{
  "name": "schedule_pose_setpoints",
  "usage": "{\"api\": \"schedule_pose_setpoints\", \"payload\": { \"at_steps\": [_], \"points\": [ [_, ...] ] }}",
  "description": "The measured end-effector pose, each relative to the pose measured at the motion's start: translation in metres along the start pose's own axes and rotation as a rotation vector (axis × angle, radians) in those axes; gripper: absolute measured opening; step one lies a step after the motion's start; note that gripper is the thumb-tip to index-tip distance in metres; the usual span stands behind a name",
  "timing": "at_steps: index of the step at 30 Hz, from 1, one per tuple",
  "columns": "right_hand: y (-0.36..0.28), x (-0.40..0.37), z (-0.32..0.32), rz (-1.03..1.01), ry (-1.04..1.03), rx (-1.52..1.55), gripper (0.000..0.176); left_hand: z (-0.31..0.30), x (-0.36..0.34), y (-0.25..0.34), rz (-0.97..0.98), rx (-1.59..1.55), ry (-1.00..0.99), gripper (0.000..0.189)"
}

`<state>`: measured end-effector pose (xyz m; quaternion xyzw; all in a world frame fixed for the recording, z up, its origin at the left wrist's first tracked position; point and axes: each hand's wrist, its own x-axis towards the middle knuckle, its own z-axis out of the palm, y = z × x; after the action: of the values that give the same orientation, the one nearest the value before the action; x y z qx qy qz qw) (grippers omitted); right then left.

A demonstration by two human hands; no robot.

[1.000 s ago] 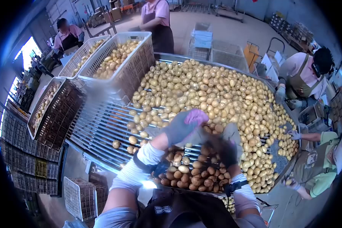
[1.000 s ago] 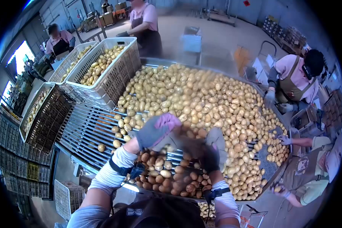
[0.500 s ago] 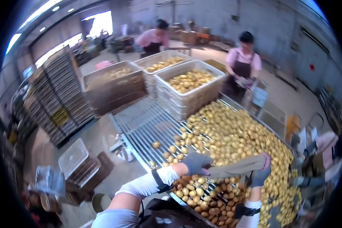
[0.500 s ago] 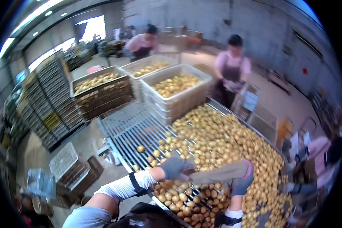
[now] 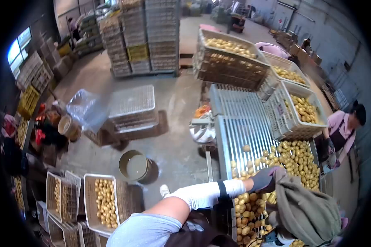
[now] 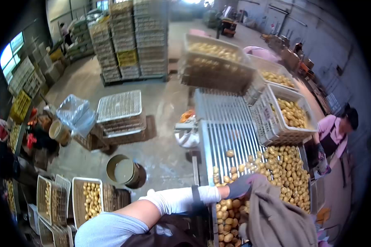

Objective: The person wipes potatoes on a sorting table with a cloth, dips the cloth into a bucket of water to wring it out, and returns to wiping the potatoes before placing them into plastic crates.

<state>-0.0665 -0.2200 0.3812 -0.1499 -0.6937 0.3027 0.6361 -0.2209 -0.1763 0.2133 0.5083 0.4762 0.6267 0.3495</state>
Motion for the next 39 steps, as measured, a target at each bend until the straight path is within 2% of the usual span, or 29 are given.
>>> {"api": "schedule_pose_setpoints", "payload": {
  "at_steps": [2, 4, 6, 7, 11, 13, 14, 15, 17, 18, 19, 21, 22, 24, 26, 27, 28, 29, 31, 32, 33, 34, 35, 37, 38, 39],
  "points": [
    [-0.003, -0.002, 0.044, 0.007, 0.013, 0.019, 0.035, -0.040, -0.023, 0.025, -0.186, -0.546, 0.066, 0.043],
    [0.002, 0.012, 0.082, 0.014, 0.043, 0.041, 0.037, -0.104, -0.058, 0.047, -0.228, -1.053, 0.015, 0.041],
    [0.019, 0.036, 0.117, 0.021, 0.082, 0.120, 0.038, -0.174, -0.072, 0.063, -0.020, -1.124, 0.071, 0.040],
    [0.035, 0.052, 0.129, 0.036, 0.103, 0.169, 0.039, -0.203, -0.076, 0.083, 0.073, -1.009, 0.163, 0.040],
    [0.107, 0.105, 0.147, 0.037, 0.175, 0.281, 0.043, -0.273, -0.096, 0.068, 0.152, -0.668, 0.328, 0.035],
    [0.172, 0.136, 0.120, -0.162, 0.158, -0.140, 0.041, -0.279, -0.078, 0.060, 0.151, -0.937, 0.304, 0.036],
    [0.190, 0.143, 0.115, -0.165, 0.165, -0.055, 0.040, -0.284, -0.076, 0.063, 0.125, -0.873, 0.321, 0.036],
    [0.188, 0.144, 0.120, -0.153, 0.066, -0.092, 0.041, -0.290, -0.068, 0.067, 0.122, -0.851, 0.293, 0.037],
    [0.166, 0.158, 0.108, -0.169, -0.385, -0.853, 0.041, -0.303, -0.054, 0.074, 0.118, -0.806, 0.236, 0.038],
    [0.155, 0.167, 0.109, 0.189, -0.666, -1.111, 0.047, -0.308, -0.044, 0.074, 0.100, -0.724, 0.240, 0.038],
    [0.207, 0.182, 0.086, 0.210, -0.902, -1.131, 0.045, -0.308, -0.032, 0.073, 0.081, -0.642, 0.249, 0.039],
    [0.211, 0.177, 0.074, 0.157, -0.903, -1.118, 0.043, -0.297, -0.026, 0.096, 0.067, -0.428, 0.262, 0.039],
    [0.229, 0.177, 0.062, 0.157, -0.900, -1.122, 0.043, -0.293, -0.019, 0.089, 0.068, -0.497, 0.270, 0.039],
    [0.270, 0.165, 0.045, 0.063, -0.726, -1.076, 0.044, -0.282, -0.006, 0.087, 0.060, -0.555, 0.277, 0.039],
    [0.276, 0.165, 0.036, 0.160, -0.684, -1.115, 0.045, -0.269, 0.000, 0.106, -0.037, -0.655, 0.306, 0.038],
    [0.271, 0.161, 0.031, 0.241, -0.647, -1.163, 0.046, -0.266, 0.008, 0.095, -0.058, -0.638, 0.299, 0.038],
    [0.254, 0.157, 0.037, 0.145, -0.405, -1.043, 0.044, -0.265, 0.023, 0.083, -0.015, -0.625, 0.277, 0.038],
    [0.271, 0.160, 0.030, 0.146, -0.408, -1.038, 0.044, -0.264, 0.036, 0.070, 0.032, -0.619, 0.262, 0.038],
    [0.324, 0.160, 0.004, 0.225, -0.742, -1.004, 0.041, -0.264, 0.047, 0.067, -0.017, -0.656, 0.299, 0.038],
    [0.350, 0.164, -0.012, 0.276, -0.740, -1.174, 0.041, -0.268, 0.051, 0.063, 0.033, -0.457, 0.285, 0.040],
    [0.290, 0.178, 0.015, 0.363, -0.643, -1.263, 0.040, -0.272, 0.058, 0.061, 0.097, -0.259, 0.270, 0.042],
    [0.293, 0.182, 0.015, 0.246, -0.446, -1.125, 0.040, -0.273, 0.063, 0.066, -0.018, -0.281, 0.298, 0.042],
    [0.302, 0.181, 0.014, 0.132, -0.266, -0.976, 0.040, -0.271, 0.064, 0.070, -0.021, -0.287, 0.325, 0.042],
    [0.419, 0.182, -0.017, 0.115, -0.027, -0.136, 0.043, -0.265, 0.058, 0.074, 0.198, 0.039, 0.350, 0.037],
    [0.411, 0.178, 0.008, 0.155, -0.039, -0.183, 0.044, -0.277, 0.056, 0.053, 0.222, 0.343, 0.333, 0.038],
    [0.395, 0.170, 0.030, 0.156, -0.073, -0.262, 0.044, -0.273, 0.049, 0.063, 0.241, -0.244, 0.290, 0.042]
  ]
}}
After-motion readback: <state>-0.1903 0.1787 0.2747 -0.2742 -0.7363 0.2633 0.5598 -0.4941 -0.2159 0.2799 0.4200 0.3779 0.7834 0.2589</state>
